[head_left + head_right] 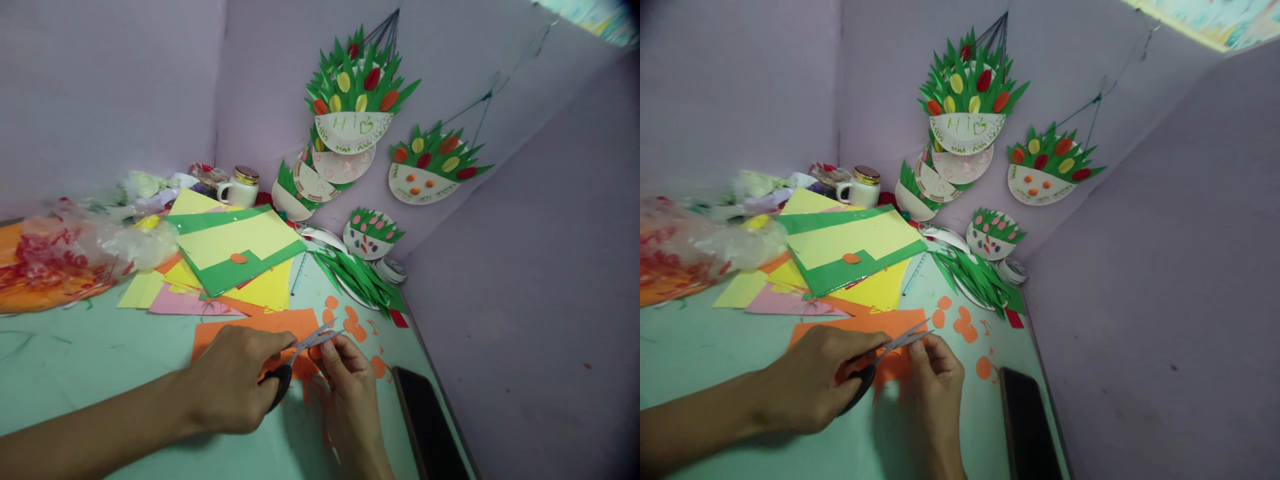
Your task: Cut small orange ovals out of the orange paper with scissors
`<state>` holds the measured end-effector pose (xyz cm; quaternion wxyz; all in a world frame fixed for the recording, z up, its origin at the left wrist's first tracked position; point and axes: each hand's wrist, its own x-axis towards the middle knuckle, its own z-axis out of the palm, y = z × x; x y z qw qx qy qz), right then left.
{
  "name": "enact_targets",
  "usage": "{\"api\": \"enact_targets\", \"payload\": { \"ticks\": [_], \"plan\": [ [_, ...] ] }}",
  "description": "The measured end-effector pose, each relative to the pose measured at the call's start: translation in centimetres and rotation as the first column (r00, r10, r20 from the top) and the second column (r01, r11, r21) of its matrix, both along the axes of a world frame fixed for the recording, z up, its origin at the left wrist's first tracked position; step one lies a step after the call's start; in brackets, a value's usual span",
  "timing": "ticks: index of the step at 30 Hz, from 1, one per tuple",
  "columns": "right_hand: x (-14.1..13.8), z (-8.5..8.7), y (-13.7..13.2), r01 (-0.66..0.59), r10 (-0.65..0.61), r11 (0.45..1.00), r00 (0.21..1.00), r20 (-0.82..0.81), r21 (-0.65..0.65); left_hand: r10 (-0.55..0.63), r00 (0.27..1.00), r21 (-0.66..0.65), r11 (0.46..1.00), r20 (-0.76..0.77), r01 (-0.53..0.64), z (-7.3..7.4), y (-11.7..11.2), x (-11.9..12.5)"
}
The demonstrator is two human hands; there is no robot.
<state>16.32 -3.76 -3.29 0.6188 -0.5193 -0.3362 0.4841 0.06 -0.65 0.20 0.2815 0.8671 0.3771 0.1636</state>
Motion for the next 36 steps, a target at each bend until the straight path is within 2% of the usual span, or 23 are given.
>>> {"api": "enact_targets", "payload": {
  "ticks": [19, 28, 33, 36],
  "plan": [
    [0.03, -0.17, -0.01, -0.007, 0.006, 1.0, 1.0, -0.018, -0.022, 0.011, 1.0, 0.015, 1.0, 0.012, -0.012, -0.05, -0.19, -0.09],
    [-0.1, -0.03, -0.07, 0.035, -0.036, 0.999, 0.998, -0.045, -0.018, 0.016, 1.0, 0.018, 1.0, 0.005, -0.016, 0.43, -0.19, 0.05],
    [-0.15, 0.0, -0.02, 0.009, -0.009, 1.0, 0.999, -0.041, 0.011, 0.011, 1.0, 0.019, 1.0, 0.005, -0.011, 0.42, -0.29, -0.04],
    [-0.14, -0.13, -0.03, 0.002, -0.003, 1.0, 0.999, -0.047, -0.019, 0.01, 1.0, 0.023, 1.0, 0.008, -0.01, 0.3, -0.27, -0.12]
  ]
}}
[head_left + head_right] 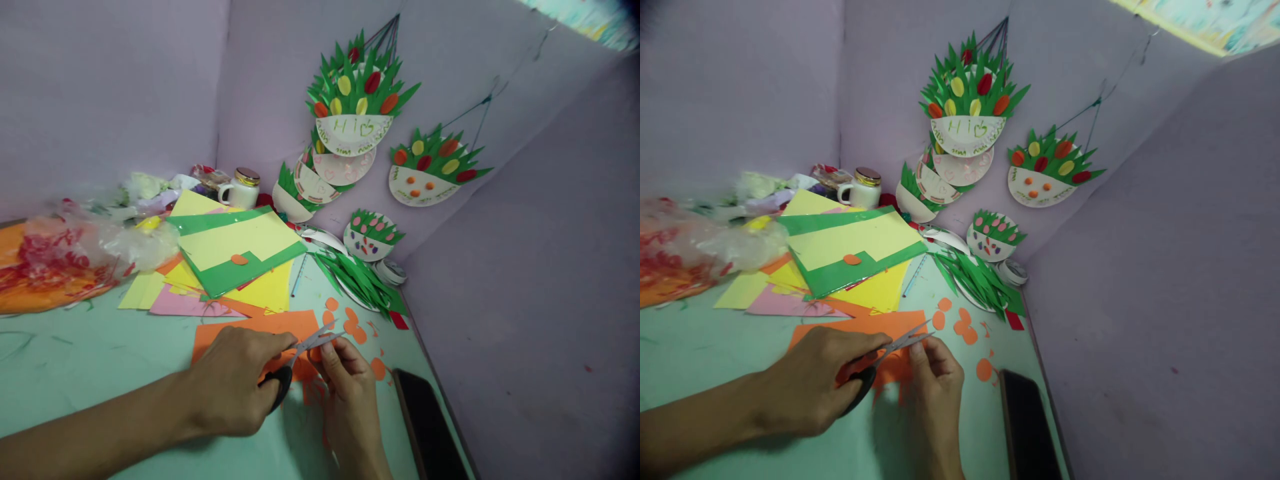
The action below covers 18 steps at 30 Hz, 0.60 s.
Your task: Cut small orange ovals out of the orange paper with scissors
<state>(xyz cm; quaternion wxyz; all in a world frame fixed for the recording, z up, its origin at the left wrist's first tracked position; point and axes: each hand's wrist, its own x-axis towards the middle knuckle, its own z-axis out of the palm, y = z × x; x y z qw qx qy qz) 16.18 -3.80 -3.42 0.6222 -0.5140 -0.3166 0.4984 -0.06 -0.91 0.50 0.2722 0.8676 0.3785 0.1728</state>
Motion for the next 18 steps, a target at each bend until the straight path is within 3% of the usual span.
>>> {"api": "enact_targets", "payload": {
  "ticks": [18],
  "plan": [
    [0.08, 0.05, -0.06, 0.028, -0.028, 0.999, 1.0, 0.008, -0.015, -0.005, 1.0, 0.014, 1.0, -0.005, 0.005, -0.4, 0.23, 0.01]
  ]
}}
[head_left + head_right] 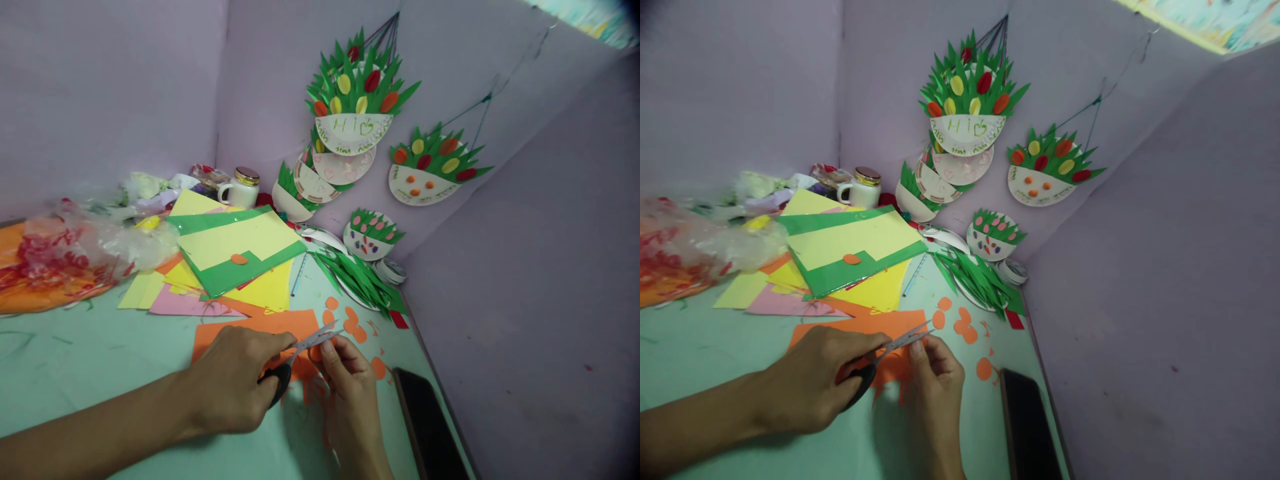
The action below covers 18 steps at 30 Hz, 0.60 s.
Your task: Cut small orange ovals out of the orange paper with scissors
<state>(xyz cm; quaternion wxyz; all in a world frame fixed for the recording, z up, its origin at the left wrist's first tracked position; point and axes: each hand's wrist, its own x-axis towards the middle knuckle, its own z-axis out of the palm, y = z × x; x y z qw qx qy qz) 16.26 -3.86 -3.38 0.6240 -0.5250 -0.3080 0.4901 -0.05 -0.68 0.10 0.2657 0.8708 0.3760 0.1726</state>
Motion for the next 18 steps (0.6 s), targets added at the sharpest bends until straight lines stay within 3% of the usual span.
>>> {"api": "enact_targets", "payload": {
  "ticks": [9, 18],
  "plan": [
    [-0.3, 1.8, 0.0, 0.01, -0.009, 1.0, 0.995, 0.095, -0.01, 0.011, 1.0, -0.018, 1.0, -0.023, -0.011, -0.3, 0.0, 0.0],
    [0.0, 1.4, 0.2, 0.076, -0.076, 0.997, 0.995, 0.061, 0.003, 0.008, 1.0, -0.008, 1.0, -0.01, -0.008, -0.4, 0.2, 0.0]
  ]
}}
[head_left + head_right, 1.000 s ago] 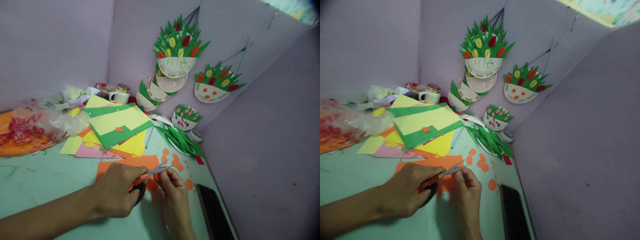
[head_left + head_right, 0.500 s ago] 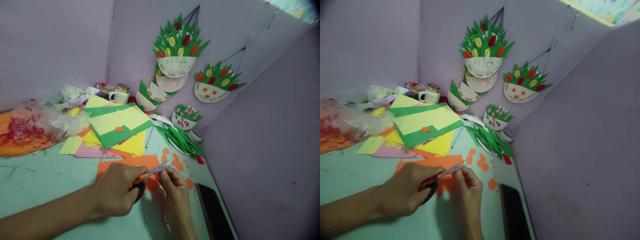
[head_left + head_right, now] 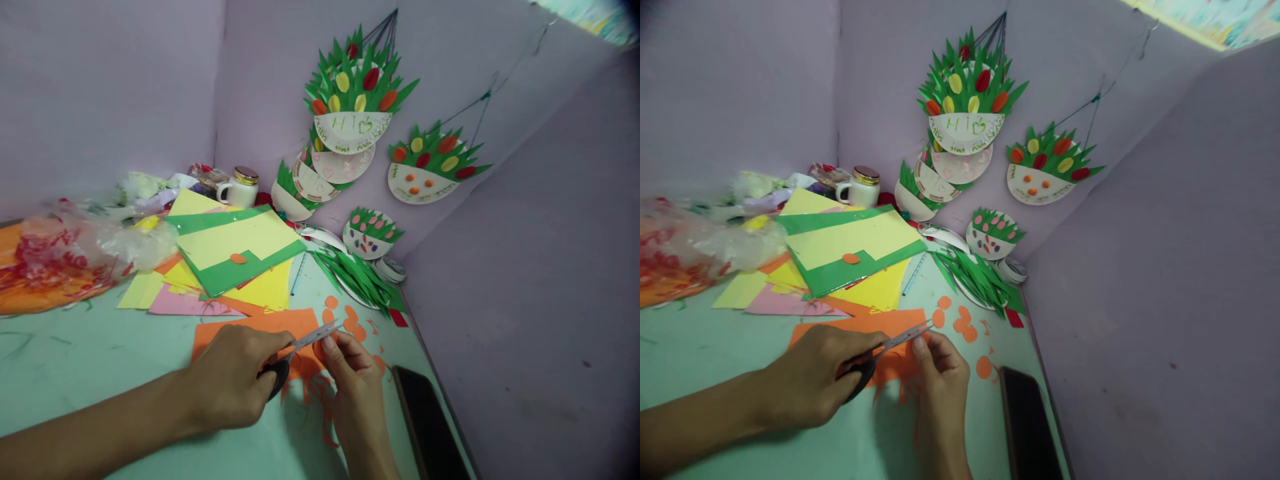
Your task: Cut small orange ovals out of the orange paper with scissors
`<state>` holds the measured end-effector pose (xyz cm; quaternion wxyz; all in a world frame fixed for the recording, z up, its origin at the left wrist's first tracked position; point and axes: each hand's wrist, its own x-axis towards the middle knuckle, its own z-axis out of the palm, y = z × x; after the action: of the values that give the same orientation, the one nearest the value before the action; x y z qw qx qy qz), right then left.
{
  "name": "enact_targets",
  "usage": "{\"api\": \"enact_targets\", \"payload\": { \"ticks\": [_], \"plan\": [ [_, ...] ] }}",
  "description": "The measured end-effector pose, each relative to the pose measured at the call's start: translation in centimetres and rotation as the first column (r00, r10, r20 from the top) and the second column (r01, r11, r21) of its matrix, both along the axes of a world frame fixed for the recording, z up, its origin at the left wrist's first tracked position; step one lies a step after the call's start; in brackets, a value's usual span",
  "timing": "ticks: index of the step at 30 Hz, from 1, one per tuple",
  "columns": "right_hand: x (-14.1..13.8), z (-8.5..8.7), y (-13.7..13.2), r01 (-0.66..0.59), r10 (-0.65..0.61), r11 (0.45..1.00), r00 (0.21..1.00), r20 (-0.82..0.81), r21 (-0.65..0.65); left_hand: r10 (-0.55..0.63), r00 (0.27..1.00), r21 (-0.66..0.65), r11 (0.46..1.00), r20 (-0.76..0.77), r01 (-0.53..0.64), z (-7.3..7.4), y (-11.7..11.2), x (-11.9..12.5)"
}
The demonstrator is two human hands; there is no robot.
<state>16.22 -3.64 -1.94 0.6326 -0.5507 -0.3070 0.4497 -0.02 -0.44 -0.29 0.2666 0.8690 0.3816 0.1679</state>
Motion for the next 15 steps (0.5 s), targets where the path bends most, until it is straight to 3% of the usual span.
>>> {"api": "enact_targets", "payload": {
  "ticks": [5, 15],
  "plan": [
    [-0.11, 0.21, 0.03, 0.042, -0.042, 0.999, 0.999, -0.016, 0.023, -0.009, 1.0, -0.007, 1.0, -0.006, 0.009, 0.07, 0.05, -0.03],
    [0.2, 0.61, -0.05, -0.012, 0.01, 0.999, 0.999, 0.033, 0.048, -0.032, 0.999, 0.004, 0.999, -0.021, 0.032, 0.31, 0.18, -0.23]
  ]
}}
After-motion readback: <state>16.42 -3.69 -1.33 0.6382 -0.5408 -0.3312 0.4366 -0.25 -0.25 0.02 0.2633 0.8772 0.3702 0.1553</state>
